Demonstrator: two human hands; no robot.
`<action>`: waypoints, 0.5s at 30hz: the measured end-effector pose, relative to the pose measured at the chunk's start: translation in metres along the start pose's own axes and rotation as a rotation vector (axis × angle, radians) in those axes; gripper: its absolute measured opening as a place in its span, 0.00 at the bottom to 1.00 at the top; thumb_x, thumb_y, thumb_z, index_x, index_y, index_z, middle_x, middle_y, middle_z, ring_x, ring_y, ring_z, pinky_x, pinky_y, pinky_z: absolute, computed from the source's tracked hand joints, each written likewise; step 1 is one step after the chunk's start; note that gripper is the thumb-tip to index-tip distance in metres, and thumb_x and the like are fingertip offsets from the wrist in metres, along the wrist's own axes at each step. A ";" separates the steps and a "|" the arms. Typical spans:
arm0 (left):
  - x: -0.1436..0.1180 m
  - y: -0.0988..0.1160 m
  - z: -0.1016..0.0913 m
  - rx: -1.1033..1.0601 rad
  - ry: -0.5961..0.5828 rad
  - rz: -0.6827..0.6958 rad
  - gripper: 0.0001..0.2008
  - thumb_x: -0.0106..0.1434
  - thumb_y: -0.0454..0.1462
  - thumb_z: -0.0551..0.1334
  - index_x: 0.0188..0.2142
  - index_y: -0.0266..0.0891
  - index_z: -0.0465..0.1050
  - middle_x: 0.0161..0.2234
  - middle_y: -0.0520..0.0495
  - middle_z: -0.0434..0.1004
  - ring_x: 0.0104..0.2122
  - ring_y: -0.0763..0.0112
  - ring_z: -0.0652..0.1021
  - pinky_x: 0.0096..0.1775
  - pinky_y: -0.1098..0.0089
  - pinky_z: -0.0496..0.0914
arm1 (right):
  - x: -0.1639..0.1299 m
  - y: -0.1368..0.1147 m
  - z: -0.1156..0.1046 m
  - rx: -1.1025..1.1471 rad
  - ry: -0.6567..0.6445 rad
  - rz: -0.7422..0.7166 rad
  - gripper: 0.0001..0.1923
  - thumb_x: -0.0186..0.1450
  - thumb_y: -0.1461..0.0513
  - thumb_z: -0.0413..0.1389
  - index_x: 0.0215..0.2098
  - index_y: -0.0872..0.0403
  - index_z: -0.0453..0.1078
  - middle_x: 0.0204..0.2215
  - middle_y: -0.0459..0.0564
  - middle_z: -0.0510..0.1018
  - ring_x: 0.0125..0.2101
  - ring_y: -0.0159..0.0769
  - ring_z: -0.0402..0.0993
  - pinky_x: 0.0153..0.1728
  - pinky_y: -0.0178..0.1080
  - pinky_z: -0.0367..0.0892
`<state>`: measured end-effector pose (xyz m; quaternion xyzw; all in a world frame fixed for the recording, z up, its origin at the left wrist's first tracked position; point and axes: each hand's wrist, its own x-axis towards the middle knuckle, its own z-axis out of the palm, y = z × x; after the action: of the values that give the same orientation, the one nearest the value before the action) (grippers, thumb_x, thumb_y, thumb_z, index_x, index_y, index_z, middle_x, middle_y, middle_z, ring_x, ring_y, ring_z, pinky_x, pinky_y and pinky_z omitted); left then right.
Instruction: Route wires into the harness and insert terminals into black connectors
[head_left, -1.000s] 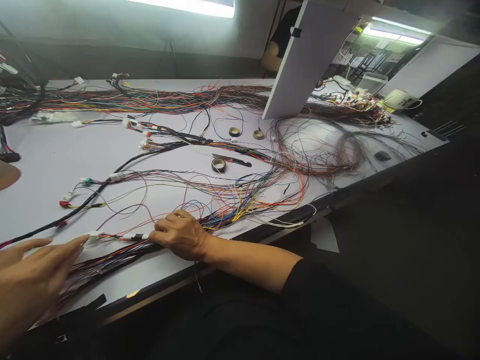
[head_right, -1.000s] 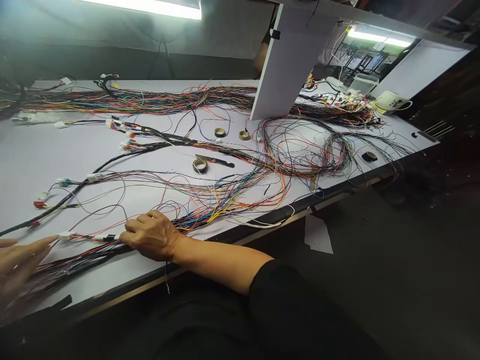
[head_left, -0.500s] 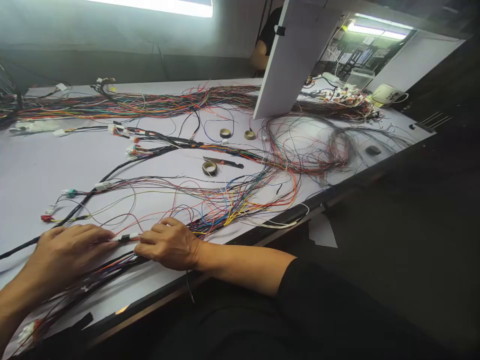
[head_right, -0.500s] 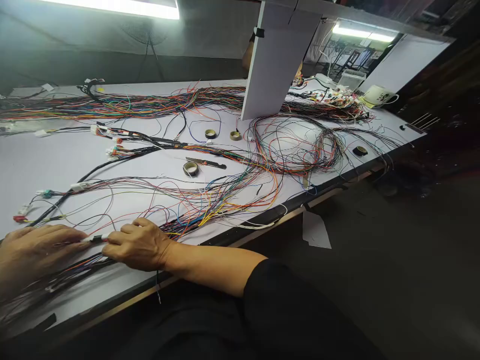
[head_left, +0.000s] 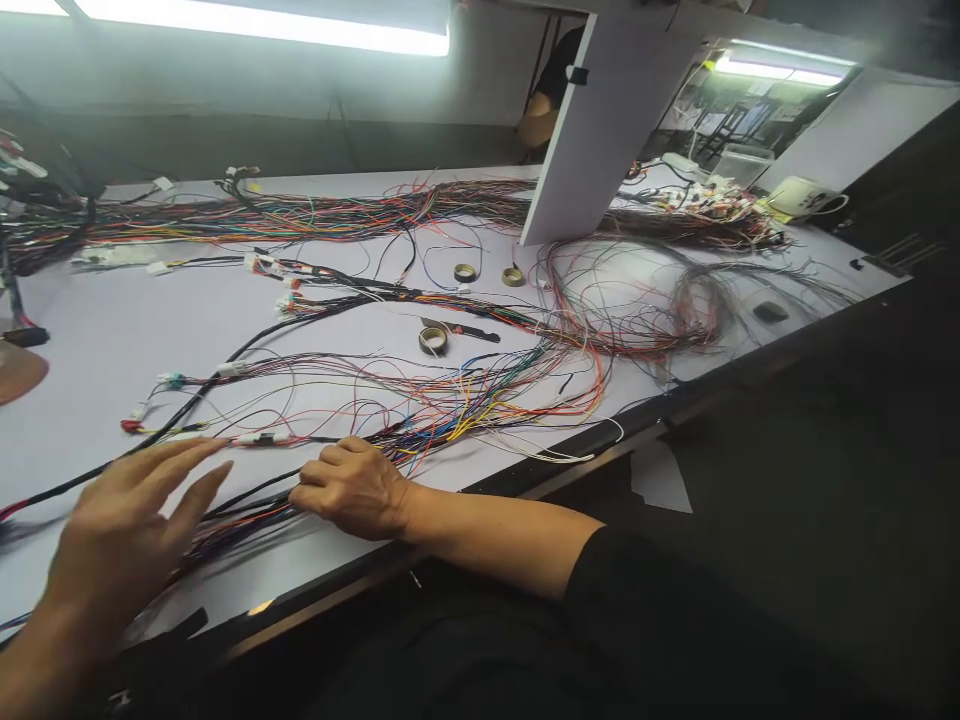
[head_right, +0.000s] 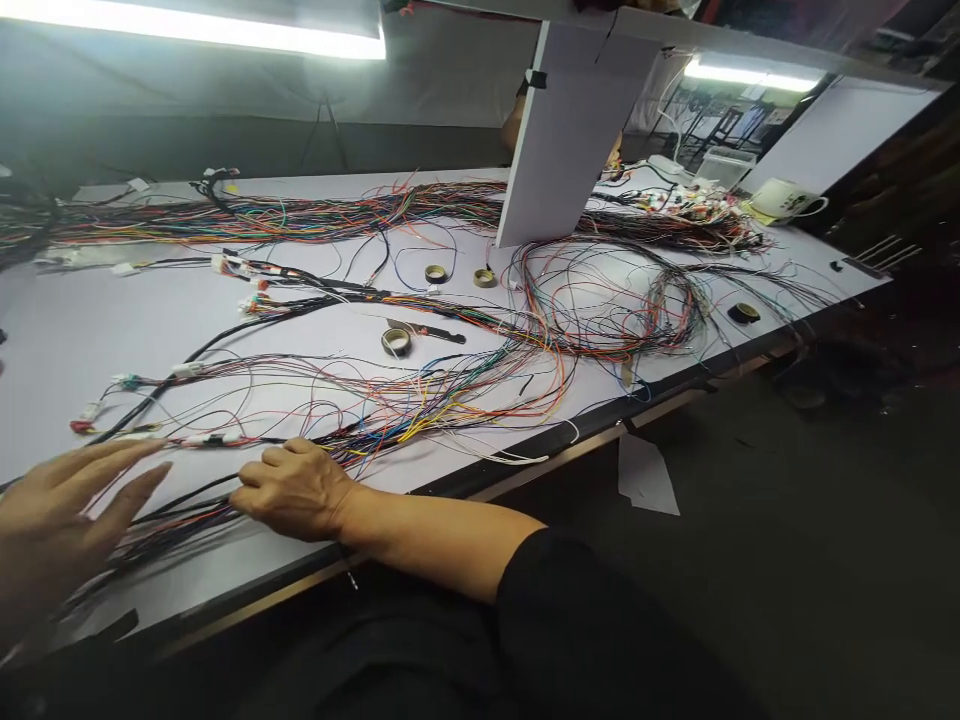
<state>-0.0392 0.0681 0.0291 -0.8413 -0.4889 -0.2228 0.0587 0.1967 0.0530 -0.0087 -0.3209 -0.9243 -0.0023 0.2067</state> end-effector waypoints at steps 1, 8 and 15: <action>-0.010 0.012 -0.002 -0.034 0.009 -0.038 0.17 0.66 0.43 0.55 0.51 0.39 0.70 0.49 0.43 0.74 0.48 0.61 0.75 0.54 0.59 0.66 | 0.000 0.000 0.000 0.001 0.000 0.000 0.12 0.72 0.64 0.46 0.36 0.51 0.71 0.35 0.45 0.74 0.36 0.35 0.66 0.37 0.40 0.57; -0.058 0.051 0.019 -0.145 -0.050 0.009 0.19 0.66 0.38 0.57 0.57 0.45 0.66 0.51 0.42 0.72 0.50 0.58 0.74 0.53 0.56 0.69 | -0.001 -0.003 -0.010 0.026 -0.057 0.002 0.12 0.73 0.61 0.47 0.38 0.54 0.71 0.34 0.49 0.74 0.35 0.35 0.68 0.36 0.39 0.59; -0.059 0.045 0.024 -0.149 -0.011 -0.004 0.19 0.65 0.37 0.58 0.56 0.47 0.68 0.50 0.42 0.71 0.48 0.59 0.74 0.53 0.57 0.69 | -0.021 0.002 -0.038 0.112 0.021 -0.010 0.14 0.73 0.60 0.47 0.51 0.56 0.70 0.46 0.51 0.76 0.47 0.35 0.68 0.50 0.38 0.61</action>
<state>-0.0177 0.0057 -0.0125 -0.8435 -0.4731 -0.2541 -0.0072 0.2274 0.0374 0.0182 -0.3043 -0.9223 0.0451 0.2341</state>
